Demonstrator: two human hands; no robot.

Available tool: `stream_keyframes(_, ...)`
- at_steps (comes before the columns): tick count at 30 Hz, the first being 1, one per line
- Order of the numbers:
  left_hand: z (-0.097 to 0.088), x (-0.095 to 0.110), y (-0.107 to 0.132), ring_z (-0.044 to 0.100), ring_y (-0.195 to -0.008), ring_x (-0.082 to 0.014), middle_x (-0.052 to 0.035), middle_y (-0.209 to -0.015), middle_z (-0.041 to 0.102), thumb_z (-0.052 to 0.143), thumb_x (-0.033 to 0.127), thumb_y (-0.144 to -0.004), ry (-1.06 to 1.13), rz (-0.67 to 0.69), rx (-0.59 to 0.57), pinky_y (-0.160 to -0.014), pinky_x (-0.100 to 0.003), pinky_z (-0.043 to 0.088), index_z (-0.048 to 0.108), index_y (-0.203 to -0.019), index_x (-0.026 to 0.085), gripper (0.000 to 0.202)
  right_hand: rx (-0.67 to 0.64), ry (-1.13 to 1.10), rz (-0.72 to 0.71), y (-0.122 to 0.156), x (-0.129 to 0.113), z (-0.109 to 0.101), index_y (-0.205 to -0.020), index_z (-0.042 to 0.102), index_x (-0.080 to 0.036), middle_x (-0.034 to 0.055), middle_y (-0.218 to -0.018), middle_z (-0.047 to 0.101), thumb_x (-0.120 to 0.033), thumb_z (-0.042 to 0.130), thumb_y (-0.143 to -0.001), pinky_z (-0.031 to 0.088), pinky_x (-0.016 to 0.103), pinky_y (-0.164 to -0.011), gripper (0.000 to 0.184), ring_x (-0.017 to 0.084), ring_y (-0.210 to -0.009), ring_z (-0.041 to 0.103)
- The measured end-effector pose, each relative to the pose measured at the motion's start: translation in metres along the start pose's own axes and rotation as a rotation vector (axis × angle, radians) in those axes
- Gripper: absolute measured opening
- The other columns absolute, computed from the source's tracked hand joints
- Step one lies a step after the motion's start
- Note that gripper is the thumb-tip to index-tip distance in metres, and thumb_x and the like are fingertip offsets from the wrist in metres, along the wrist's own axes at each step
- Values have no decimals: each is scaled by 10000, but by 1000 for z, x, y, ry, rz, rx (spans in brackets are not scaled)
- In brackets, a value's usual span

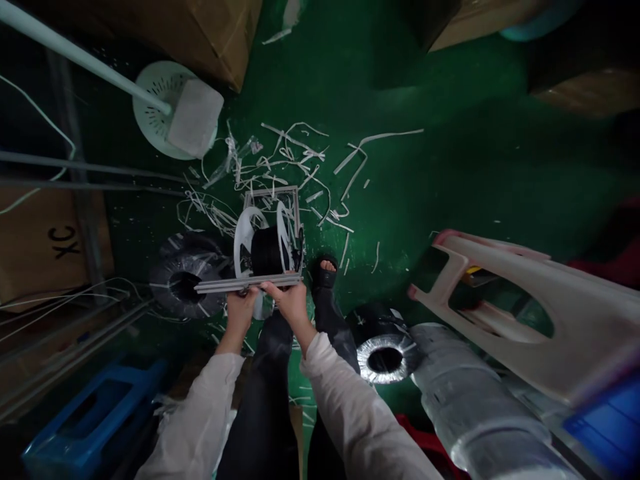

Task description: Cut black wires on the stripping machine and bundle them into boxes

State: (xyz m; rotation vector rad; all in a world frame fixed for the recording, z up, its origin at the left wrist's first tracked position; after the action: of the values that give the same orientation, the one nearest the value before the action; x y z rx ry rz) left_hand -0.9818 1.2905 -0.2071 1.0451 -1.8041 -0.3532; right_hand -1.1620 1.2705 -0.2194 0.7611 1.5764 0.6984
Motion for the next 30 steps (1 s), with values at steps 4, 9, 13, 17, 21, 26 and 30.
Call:
stream_keyframes(4, -10, -10, 18, 547, -623, -128, 4, -666, 577, 729, 395, -585, -40, -41, 0, -603, -242, 447, 584, -804, 148, 360, -1, 133, -3, 18, 13, -8, -856, 595, -198, -1, -697, 595, -510, 683, -640, 408, 236, -563, 389, 154, -655, 547)
stream_keyframes(9, -19, -34, 45, 420, -509, -67, 53, -607, 476, 713, 462, -636, -38, -117, 32, -491, -192, 349, 576, -860, 150, 407, -81, 162, -7, 38, 30, -5, -845, 546, -199, -63, -589, 451, -531, 596, -728, 335, 211, -505, 355, 99, -515, 436)
stream_keyframes(13, -25, -57, 60, 314, -442, -67, 74, -506, 350, 544, 587, -755, 38, -160, 75, -425, -199, 256, 600, -944, 128, 500, -103, 151, -69, 50, 40, 0, -857, 555, -187, -41, -635, 478, -436, 554, -783, 353, 218, -548, 260, 106, -562, 455)
stream_keyframes(17, -28, -78, 61, 307, -432, -74, 74, -479, 317, 496, 616, -775, 65, -153, 88, -422, -217, 260, 581, -831, 132, 494, -101, 136, -78, 54, 59, 6, -899, 571, -186, -29, -649, 503, -391, 546, -788, 372, 224, -569, 234, 121, -595, 477)
stream_keyframes(21, -27, -99, 53, 286, -414, -69, 82, -457, 305, 503, 616, -771, 64, -144, 71, -415, -217, 242, 559, -790, 147, 473, -71, 118, -76, 55, 82, 13, -925, 586, -182, -16, -668, 531, -386, 549, -787, 405, 237, -612, 249, 139, -650, 515)
stream_keyframes(26, -32, -112, 43, 280, -411, -63, 79, -435, 326, 516, 620, -765, 53, -131, 71, -414, -211, 233, 551, -756, 145, 476, -97, 28, -130, 56, 96, 20, -1015, 616, -187, 28, -801, 615, -337, 509, -825, 452, 277, -730, 265, 167, -774, 573)
stream_keyframes(30, -36, -111, 38, 283, -411, -59, 83, -427, 319, 509, 612, -776, 49, -95, 90, -424, -209, 252, 540, -734, 144, 470, 92, -80, -54, 44, 130, -11, -1106, 582, -170, 87, -1047, 621, -352, 439, -862, 428, 298, -885, 337, 180, -985, 566)
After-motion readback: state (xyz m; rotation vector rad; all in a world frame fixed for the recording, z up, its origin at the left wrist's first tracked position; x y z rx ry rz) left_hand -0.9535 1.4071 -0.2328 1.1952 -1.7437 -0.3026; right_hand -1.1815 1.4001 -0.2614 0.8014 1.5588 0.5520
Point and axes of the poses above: each hand's wrist, its own y-axis away from the middle knuckle, its own z-axis out of the palm, x = y × z, the point moved 9 cm from there along -y, towards the middle knuckle
